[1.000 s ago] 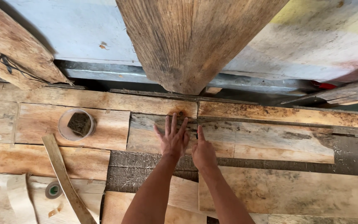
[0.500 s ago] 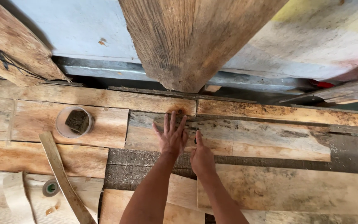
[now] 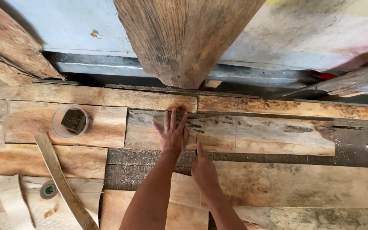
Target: Cutting and fitting thin pieces of wood bark on a workbench.
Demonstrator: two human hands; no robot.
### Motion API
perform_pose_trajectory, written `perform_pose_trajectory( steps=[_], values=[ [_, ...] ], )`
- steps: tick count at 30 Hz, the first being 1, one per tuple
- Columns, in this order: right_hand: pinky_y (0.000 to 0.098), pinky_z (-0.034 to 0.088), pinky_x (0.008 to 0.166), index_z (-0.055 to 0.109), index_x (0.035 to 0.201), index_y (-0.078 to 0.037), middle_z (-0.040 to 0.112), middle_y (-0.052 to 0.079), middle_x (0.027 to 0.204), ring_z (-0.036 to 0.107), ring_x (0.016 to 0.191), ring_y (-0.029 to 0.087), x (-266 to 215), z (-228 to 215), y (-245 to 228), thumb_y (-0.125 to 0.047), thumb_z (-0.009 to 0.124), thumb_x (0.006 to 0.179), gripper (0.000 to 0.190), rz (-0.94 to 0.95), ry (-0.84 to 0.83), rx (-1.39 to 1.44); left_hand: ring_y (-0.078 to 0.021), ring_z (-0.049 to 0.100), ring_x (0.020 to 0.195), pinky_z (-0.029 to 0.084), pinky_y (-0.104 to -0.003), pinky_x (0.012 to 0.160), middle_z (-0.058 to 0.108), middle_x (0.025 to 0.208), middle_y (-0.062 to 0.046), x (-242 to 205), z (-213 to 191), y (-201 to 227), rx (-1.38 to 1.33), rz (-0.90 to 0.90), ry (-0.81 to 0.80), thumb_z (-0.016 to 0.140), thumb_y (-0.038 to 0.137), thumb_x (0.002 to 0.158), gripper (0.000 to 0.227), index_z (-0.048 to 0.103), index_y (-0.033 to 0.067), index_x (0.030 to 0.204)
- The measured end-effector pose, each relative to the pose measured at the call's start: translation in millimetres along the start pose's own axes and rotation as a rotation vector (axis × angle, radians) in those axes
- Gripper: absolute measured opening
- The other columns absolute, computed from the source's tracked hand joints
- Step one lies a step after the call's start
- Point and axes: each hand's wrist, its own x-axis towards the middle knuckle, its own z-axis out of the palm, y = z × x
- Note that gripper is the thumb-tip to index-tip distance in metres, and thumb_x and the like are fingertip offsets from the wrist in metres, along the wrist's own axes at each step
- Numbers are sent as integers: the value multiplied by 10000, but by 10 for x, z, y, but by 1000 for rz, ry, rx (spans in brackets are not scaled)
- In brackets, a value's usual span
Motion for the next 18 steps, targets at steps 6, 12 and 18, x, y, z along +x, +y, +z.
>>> perform_pose_trajectory(
  steps=[6, 12, 18],
  values=[
    [409, 591, 556, 113, 1651, -115, 706, 163, 739, 667, 601, 281, -73, 207, 203, -127, 592, 977, 827, -13, -8, -50, -309, -38, 1585, -38, -806, 1142, -99, 1736, -54, 2, 19, 3, -12, -5, 16, 207, 501, 1057, 624, 24, 416, 1647],
    [439, 554, 587, 79, 1655, -99, 704, 167, 737, 667, 618, 301, -249, 186, 267, -131, 588, 983, 844, -19, -87, -111, -295, -14, 1591, -29, -803, 1147, -62, 1739, -50, -17, 16, 9, -16, -11, 50, 243, 466, 1056, 619, 57, 415, 1645],
    [481, 560, 650, 58, 1668, -192, 721, 162, 845, 655, 671, 320, -353, -153, 192, -206, 462, 1063, 728, 141, -171, 6, -305, -12, 1586, -26, -790, 1149, -63, 1733, -52, -46, -29, 17, -15, -7, 29, 258, 477, 1051, 634, 51, 409, 1646]
  ],
)
